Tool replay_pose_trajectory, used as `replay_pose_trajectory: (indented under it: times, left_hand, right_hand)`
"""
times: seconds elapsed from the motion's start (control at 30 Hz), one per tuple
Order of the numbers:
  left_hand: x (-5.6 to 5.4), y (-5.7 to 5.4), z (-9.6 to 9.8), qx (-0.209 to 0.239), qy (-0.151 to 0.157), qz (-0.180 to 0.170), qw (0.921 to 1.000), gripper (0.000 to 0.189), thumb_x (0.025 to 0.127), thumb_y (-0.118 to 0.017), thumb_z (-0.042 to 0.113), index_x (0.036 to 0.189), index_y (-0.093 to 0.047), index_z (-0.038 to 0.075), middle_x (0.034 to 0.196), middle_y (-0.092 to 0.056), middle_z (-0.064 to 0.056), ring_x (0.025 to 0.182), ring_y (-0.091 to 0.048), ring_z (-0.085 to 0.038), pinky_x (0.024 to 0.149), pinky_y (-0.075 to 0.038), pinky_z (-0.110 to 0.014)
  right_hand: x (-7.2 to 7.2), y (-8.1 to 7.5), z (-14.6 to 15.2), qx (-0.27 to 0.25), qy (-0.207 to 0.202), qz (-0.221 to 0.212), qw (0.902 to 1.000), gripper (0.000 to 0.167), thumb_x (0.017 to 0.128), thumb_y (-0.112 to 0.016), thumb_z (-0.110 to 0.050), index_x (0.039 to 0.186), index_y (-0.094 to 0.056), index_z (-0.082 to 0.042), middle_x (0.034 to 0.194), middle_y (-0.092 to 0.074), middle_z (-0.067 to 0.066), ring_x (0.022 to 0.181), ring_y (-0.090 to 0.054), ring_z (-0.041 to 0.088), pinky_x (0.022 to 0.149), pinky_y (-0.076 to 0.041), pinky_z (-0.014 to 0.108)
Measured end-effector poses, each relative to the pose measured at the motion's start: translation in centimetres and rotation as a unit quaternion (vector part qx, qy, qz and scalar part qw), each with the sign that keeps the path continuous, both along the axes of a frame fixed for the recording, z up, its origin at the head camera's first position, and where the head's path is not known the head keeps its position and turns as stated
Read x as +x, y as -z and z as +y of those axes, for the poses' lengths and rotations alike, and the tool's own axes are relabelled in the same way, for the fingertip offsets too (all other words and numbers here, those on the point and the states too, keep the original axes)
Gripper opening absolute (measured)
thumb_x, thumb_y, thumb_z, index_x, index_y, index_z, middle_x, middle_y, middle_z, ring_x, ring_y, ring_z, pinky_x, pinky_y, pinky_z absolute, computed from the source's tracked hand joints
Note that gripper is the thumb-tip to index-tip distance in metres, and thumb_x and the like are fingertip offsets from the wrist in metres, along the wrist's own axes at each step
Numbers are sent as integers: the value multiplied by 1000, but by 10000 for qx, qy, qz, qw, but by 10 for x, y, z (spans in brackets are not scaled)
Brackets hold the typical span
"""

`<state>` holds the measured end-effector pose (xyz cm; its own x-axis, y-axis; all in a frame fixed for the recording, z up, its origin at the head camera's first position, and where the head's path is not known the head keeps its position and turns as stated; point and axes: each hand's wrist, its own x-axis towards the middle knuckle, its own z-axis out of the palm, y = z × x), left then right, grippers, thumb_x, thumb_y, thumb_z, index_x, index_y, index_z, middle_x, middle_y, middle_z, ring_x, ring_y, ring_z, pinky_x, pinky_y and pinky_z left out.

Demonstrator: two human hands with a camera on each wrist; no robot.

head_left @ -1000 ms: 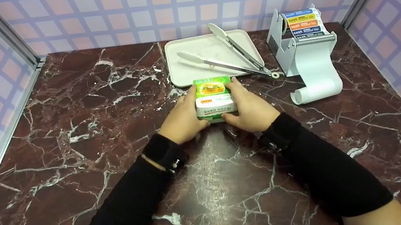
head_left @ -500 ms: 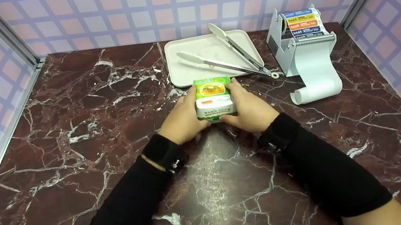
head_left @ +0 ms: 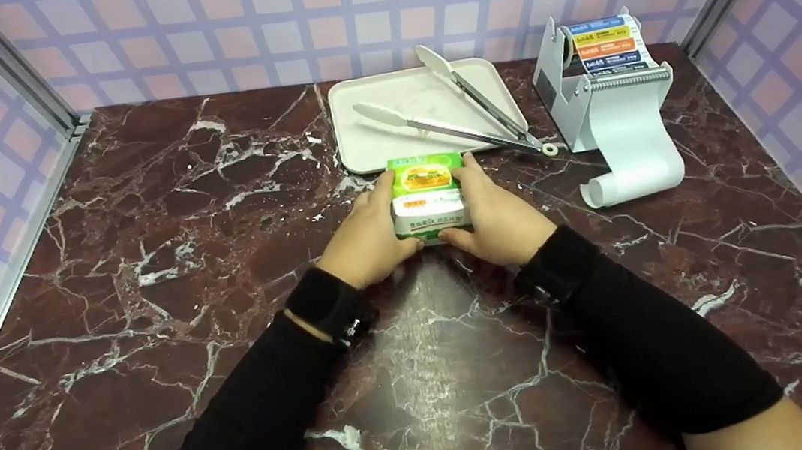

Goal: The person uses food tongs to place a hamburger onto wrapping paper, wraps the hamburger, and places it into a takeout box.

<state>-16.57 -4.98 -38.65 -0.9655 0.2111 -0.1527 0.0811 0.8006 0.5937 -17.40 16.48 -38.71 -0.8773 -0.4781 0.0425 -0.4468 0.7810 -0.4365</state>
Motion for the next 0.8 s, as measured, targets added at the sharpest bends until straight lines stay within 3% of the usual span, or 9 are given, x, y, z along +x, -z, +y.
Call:
replay_pose_trajectory:
  times: [0.3, 0.5, 0.8]
  left_hand:
    - [-1, 1, 0, 47, -3, -1, 10000, 120, 85, -87, 31, 171, -4, 21, 160, -42, -22, 114, -63, -29, 105, -56, -45]
    - [-1, 3, 0, 40, 76, 162, 9998, 119, 84, -88, 32, 171, -8, 18, 157, -46, -23, 125, -60, -32, 109, -54, -48]
    - [-1, 1, 0, 16, 35, 47, 10000, 119, 85, -88, 31, 171, -7, 19, 159, -44, -22, 123, -61, -31, 109, -54, -48]
  right_hand:
    - [2, 0, -1, 52, -42, 63, 10000, 96, 95, -75, -32, 160, -17, 8, 167, -2, 43, 145, -47, 48, 124, -41, 50]
    - [2, 0, -2, 48, -66, 118, 9999, 106, 91, -79, -37, 161, -16, 9, 167, -3, 44, 147, -46, 45, 124, -40, 47]
    - [2, -1, -3, 138, -49, 176, 9997, 97, 93, -77, -32, 159, -19, 10, 166, -5, 45, 148, -43, 48, 125, -39, 49]
